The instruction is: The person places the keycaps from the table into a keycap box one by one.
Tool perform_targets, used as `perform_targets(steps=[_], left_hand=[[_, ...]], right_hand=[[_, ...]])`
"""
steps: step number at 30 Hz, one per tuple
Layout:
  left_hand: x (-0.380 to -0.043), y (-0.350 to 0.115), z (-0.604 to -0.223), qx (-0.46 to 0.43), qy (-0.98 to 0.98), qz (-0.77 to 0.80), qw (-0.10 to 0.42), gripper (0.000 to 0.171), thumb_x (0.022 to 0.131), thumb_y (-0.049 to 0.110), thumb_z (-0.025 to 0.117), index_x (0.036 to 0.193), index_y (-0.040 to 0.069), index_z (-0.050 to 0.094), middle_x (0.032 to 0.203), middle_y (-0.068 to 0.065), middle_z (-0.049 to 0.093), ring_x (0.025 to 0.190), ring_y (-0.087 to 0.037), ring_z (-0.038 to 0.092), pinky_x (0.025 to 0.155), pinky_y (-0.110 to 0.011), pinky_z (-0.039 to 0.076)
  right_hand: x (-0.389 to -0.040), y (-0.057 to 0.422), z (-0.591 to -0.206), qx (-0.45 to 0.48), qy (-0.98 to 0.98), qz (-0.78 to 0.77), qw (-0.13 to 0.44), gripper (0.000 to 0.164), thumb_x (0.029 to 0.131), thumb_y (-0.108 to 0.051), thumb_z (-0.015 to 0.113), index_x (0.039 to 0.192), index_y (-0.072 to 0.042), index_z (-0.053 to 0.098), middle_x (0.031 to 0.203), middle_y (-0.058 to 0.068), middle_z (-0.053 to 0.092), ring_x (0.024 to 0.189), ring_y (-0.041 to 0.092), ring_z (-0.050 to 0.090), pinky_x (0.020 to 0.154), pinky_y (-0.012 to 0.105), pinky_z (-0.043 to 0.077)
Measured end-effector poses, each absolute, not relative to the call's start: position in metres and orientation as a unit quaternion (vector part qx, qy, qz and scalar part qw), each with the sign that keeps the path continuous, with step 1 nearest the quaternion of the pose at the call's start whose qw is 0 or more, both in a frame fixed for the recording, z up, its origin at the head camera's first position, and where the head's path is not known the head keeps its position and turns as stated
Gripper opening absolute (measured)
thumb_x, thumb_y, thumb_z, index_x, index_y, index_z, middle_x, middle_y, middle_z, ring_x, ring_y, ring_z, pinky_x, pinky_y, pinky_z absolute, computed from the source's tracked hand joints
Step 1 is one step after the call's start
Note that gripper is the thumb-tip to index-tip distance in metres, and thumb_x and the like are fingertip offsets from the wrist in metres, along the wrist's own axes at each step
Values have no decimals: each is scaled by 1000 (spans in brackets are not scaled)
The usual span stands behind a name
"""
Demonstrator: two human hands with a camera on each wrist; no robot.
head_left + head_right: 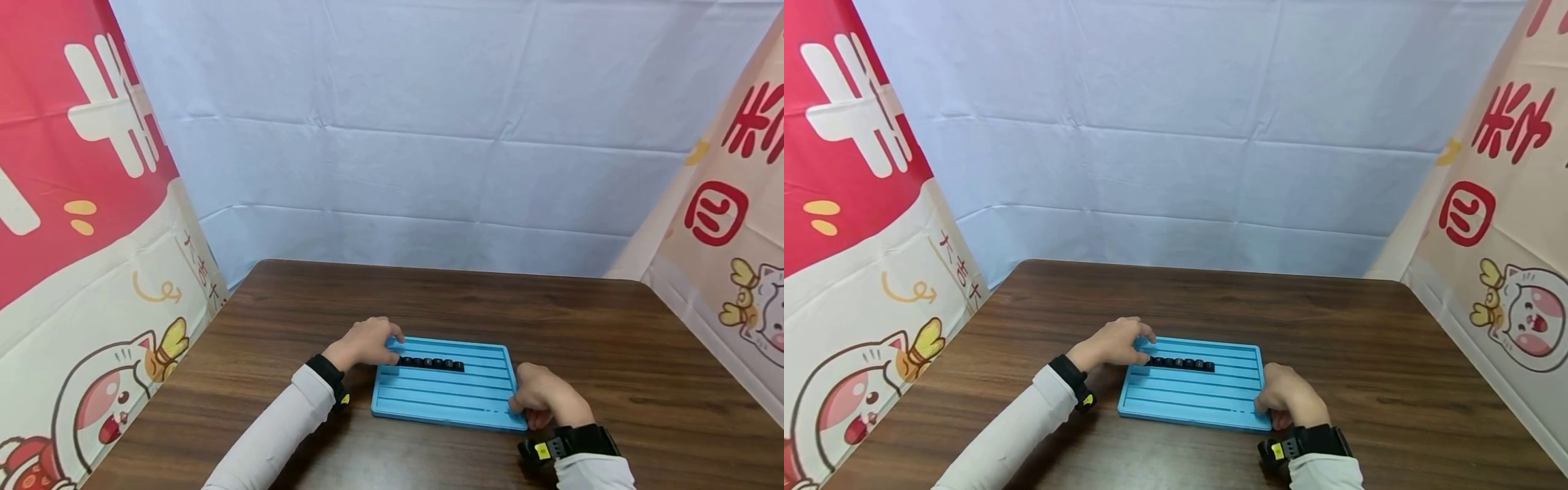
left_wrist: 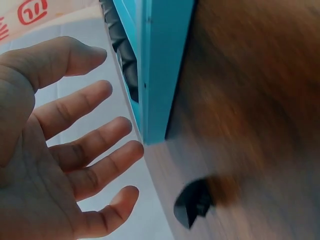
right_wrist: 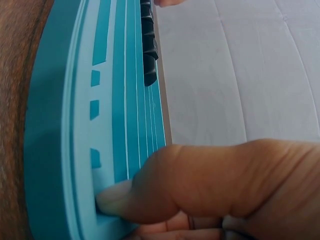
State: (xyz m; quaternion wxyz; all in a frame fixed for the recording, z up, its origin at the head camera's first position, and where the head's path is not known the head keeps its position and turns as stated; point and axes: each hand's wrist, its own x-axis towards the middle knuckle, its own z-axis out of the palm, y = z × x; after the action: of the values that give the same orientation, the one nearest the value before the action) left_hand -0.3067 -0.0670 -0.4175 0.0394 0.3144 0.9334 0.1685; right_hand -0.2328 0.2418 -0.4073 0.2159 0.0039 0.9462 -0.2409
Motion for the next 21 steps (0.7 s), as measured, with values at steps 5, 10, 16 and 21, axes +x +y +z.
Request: perform_targets(steps=[5, 10, 16, 21], left_hand=[[-307, -80, -420, 296, 939, 177, 19, 30, 83, 23, 69, 111, 12, 66, 103, -5, 58, 85, -17, 51, 74, -40, 43], [-308, -93, -423, 280, 943, 177, 13, 29, 81, 22, 70, 108, 10, 66, 100, -4, 59, 87, -19, 53, 75, -42, 43], [-309, -105, -428, 267, 946, 185, 25, 31, 80, 20, 72, 109, 10, 65, 103, -6, 58, 92, -22, 54, 77, -43, 45], [-308, -112, -431, 260, 946, 190, 36, 32, 78, 19, 73, 107, 8, 65, 103, -7, 58, 91, -22, 55, 76, -42, 46]], right_hand=[[-233, 243, -409, 3, 947, -241, 214, 11, 76, 2, 65, 68, 2, 57, 50, 11, 55, 40, 15, 53, 40, 27, 46], [-233, 244, -410, -4, 952, -233, 198, 16, 75, 2, 65, 62, 2, 57, 47, 10, 54, 39, 16, 53, 39, 27, 45], [-233, 244, -410, -9, 953, -229, 197, 17, 75, 2, 65, 60, 2, 57, 46, 9, 54, 39, 15, 53, 40, 26, 45], [-233, 243, -412, -11, 953, -230, 197, 17, 75, 2, 65, 60, 2, 58, 46, 9, 54, 39, 15, 52, 39, 26, 45]])
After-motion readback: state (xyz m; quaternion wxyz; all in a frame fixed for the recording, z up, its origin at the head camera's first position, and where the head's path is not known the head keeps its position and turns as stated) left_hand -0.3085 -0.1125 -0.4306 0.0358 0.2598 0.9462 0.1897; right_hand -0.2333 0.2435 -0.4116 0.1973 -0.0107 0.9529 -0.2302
